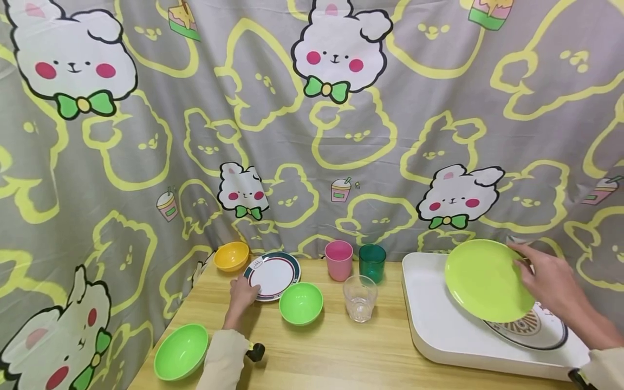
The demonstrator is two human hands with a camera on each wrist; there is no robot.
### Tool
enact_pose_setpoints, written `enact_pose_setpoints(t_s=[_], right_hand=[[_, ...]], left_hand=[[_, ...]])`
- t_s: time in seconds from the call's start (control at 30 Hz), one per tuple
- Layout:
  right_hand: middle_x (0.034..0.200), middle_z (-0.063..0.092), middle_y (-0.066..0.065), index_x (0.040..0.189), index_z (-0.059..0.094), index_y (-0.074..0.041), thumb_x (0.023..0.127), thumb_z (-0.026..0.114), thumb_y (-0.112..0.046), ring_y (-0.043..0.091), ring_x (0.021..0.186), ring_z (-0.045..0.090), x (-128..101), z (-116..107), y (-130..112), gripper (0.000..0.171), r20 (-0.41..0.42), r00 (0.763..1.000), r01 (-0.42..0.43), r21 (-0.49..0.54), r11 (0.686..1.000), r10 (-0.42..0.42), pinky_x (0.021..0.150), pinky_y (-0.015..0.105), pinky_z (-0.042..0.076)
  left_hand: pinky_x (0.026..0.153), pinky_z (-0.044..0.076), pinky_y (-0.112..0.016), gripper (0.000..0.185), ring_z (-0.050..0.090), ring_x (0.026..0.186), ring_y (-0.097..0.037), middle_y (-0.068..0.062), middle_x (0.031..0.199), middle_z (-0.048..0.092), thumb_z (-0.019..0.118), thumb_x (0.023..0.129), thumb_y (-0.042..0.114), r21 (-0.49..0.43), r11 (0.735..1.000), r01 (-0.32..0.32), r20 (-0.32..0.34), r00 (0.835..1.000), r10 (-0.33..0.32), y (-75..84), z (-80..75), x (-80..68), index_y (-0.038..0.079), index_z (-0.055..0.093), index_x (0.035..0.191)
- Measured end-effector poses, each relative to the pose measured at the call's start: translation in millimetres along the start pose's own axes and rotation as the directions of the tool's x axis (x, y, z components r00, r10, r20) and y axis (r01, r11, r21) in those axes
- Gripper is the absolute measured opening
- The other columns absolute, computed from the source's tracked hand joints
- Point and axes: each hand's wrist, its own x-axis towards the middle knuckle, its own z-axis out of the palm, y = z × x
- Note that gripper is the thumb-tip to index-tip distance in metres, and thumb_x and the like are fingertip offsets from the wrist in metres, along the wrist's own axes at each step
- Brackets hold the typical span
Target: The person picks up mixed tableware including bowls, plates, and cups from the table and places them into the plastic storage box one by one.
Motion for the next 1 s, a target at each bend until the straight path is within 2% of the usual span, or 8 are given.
enact_pose_setpoints(t_s=[0.1,0.23,0.37,0.53,0.67,0.8,0.9,1.0], right_hand=[[0.061,0.052,0.001,0.124,0.063,0.008,0.089,0.069,0.009,0.009,0.047,0.032,-4.6,3.1,9.2,0.035,0.028,1.000,0.000,-0.023,1.000,0.001,0.042,0.026,0.025],[0.060,0.048,-0.002,0.125,0.060,0.008,0.089,0.066,0.011,0.010,0.045,0.031,-9.8,5.1,21.8,0.037,0.059,0.998,0.012,-0.038,0.999,-0.009,0.042,0.026,0.024],[0.063,0.052,0.007,0.126,0.055,0.011,0.091,0.062,0.012,0.014,0.046,0.033,-12.1,6.3,33.3,0.035,0.083,0.996,-0.018,-0.035,0.999,0.021,0.042,0.027,0.025],[0.079,0.059,0.029,0.122,0.052,0.015,0.090,0.060,0.014,0.018,0.051,0.038,-14.8,7.3,48.6,0.033,0.116,0.992,-0.053,-0.042,0.998,0.057,0.045,0.030,0.029],[0.083,0.059,0.033,0.120,0.050,0.017,0.092,0.058,0.014,0.019,0.052,0.041,-20.3,8.0,58.2,0.030,0.172,0.980,-0.092,-0.044,0.995,0.099,0.045,0.032,0.031],[0.089,0.059,0.036,0.124,0.047,0.017,0.094,0.056,0.013,0.019,0.052,0.040,-25.6,10.1,65.3,0.032,0.199,0.974,-0.107,-0.033,0.994,0.112,0.045,0.031,0.029],[0.081,0.056,0.029,0.128,0.045,0.017,0.092,0.055,0.013,0.016,0.051,0.035,-28.5,12.4,70.5,0.037,0.222,0.969,-0.101,-0.026,0.995,0.104,0.045,0.028,0.027],[0.074,0.052,0.016,0.128,0.043,0.016,0.087,0.053,0.014,0.016,0.053,0.036,-30.0,14.5,76.3,0.042,0.281,0.954,-0.107,-0.017,0.994,0.108,0.046,0.028,0.028]], left_hand=[[0.109,0.042,-0.059,0.053,0.045,0.121,-0.051,-0.043,0.124,0.046,0.059,0.087,0.000,0.003,1.000,-0.024,-0.054,0.998,0.024,-4.4,2.8,2.5,-0.027,0.045,0.130],[0.106,0.046,-0.058,0.046,0.052,0.118,-0.051,-0.043,0.120,0.054,0.058,0.083,-0.007,0.004,1.000,-0.025,-0.102,0.994,0.025,-8.6,5.2,5.4,-0.027,0.052,0.123],[0.103,0.049,-0.058,0.044,0.056,0.115,-0.052,-0.044,0.118,0.057,0.058,0.078,-0.012,-0.016,1.000,-0.020,-0.134,0.991,0.018,-9.7,4.8,8.1,-0.027,0.055,0.119],[0.105,0.047,-0.058,0.045,0.054,0.118,-0.053,-0.045,0.122,0.055,0.057,0.079,-0.014,-0.041,0.999,0.014,-0.130,0.991,-0.019,-8.6,3.2,8.3,-0.027,0.054,0.122],[0.107,0.046,-0.058,0.048,0.052,0.122,-0.053,-0.045,0.127,0.052,0.055,0.081,-0.014,-0.074,0.996,0.053,-0.108,0.992,-0.061,-9.0,2.6,8.6,-0.026,0.051,0.128],[0.106,0.047,-0.058,0.049,0.053,0.120,-0.052,-0.045,0.126,0.052,0.053,0.081,-0.014,-0.097,0.994,0.052,-0.104,0.993,-0.062,-7.4,1.8,8.0,-0.027,0.050,0.128],[0.106,0.047,-0.057,0.049,0.053,0.120,-0.051,-0.045,0.127,0.052,0.051,0.082,-0.014,-0.130,0.990,0.050,-0.103,0.993,-0.064,-4.6,0.3,6.4,-0.026,0.049,0.130],[0.108,0.045,-0.056,0.051,0.052,0.122,-0.051,-0.045,0.130,0.049,0.049,0.083,-0.016,-0.169,0.984,0.064,-0.101,0.992,-0.081,-1.9,-2.3,3.6,-0.025,0.046,0.133]])
